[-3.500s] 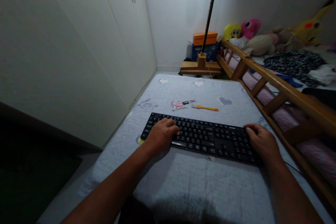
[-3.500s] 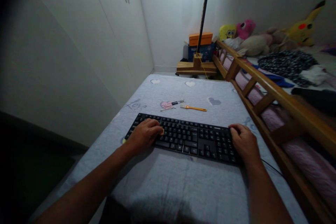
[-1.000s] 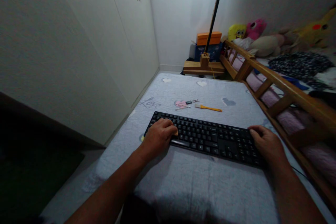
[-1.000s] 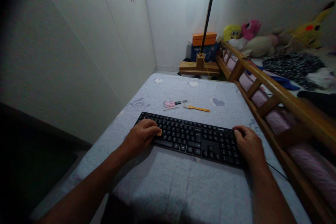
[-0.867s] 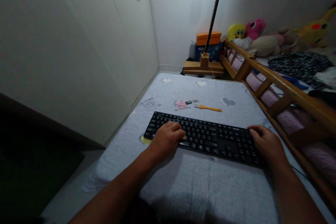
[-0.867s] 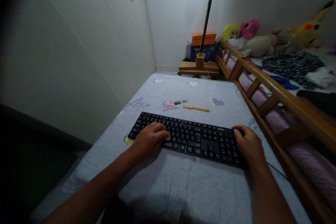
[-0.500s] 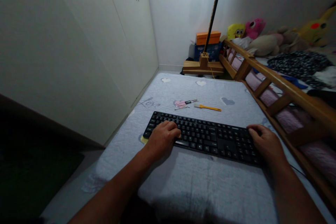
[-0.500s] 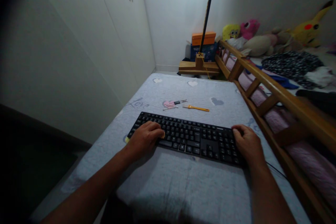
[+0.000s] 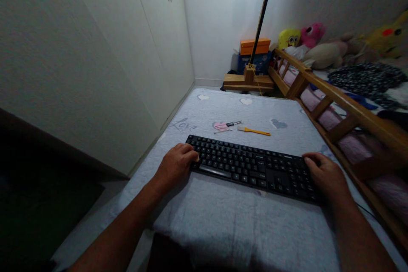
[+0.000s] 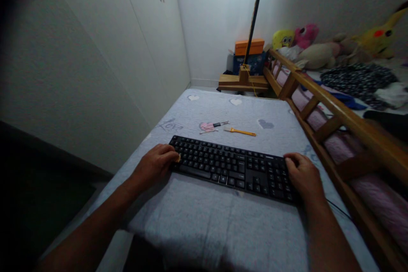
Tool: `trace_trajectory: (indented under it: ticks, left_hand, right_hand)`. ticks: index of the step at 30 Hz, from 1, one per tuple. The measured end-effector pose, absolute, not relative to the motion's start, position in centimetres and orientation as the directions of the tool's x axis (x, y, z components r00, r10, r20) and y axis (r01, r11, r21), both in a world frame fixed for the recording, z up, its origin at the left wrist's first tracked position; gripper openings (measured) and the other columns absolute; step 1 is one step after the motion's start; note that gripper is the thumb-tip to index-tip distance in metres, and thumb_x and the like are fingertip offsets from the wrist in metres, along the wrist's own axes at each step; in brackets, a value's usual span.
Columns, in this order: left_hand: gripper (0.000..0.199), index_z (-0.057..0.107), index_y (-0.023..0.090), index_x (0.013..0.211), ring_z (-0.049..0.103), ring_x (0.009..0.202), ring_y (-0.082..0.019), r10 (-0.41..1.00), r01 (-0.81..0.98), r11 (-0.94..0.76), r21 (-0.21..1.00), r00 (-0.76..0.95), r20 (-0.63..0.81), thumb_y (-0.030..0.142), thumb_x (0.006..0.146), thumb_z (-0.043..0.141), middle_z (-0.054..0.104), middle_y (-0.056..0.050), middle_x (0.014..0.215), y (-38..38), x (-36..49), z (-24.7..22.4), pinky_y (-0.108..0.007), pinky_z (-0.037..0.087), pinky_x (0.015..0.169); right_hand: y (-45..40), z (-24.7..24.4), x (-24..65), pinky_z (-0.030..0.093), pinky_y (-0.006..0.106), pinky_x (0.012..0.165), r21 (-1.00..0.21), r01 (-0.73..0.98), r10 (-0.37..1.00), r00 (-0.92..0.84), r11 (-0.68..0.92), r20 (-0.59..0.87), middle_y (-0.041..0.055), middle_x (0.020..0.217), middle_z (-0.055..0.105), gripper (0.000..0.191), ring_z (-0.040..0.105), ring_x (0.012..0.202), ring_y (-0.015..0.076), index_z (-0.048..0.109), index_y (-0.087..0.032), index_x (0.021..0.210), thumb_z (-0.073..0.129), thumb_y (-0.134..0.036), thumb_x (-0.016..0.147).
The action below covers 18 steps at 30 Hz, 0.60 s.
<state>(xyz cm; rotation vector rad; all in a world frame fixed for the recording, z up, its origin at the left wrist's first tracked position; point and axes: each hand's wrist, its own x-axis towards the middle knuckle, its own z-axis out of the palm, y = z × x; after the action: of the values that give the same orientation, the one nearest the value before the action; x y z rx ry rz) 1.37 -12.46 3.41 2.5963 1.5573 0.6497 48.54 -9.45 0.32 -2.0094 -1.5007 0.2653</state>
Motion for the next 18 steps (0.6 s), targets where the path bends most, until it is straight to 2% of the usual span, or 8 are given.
trace_trajectory:
  ticks: [8, 18]
  left_hand:
    - [0.018, 0.071, 0.020, 0.088, 0.059, 0.086, -0.022, 0.872, 0.859, -0.450, 0.242, 0.366, 0.324, 0.010, 0.089, 0.056, 0.068, -0.007, 0.092, -12.6, -0.9, 3.3, -0.033, 0.045, 0.076]
    - [0.024, 0.073, 0.020, 0.089, 0.060, 0.087, -0.022, 0.902, 0.909, -0.380, 0.171, 0.324, 0.285, 0.006, 0.085, 0.054, 0.069, -0.007, 0.093, -12.9, -3.2, 3.3, -0.032, 0.045, 0.076]
  right_hand:
    - [-9.3, 0.1, 48.7, 0.050, 0.040, 0.079, -0.580, 0.804, 0.919, 0.318, -0.131, 0.234, 0.0085, 0.086, 0.074, 0.031, 0.066, 0.081, 0.0277, 0.071, -0.025, 0.082, 0.051, -0.047, 0.074]
    - [-9.6, 0.8, 48.1, 0.049, 0.044, 0.083, -0.581, 0.786, 0.922, 0.358, -0.212, 0.147, 0.0115, 0.093, 0.073, 0.039, 0.066, 0.087, 0.0307, 0.071, -0.023, 0.088, 0.048, -0.050, 0.071]
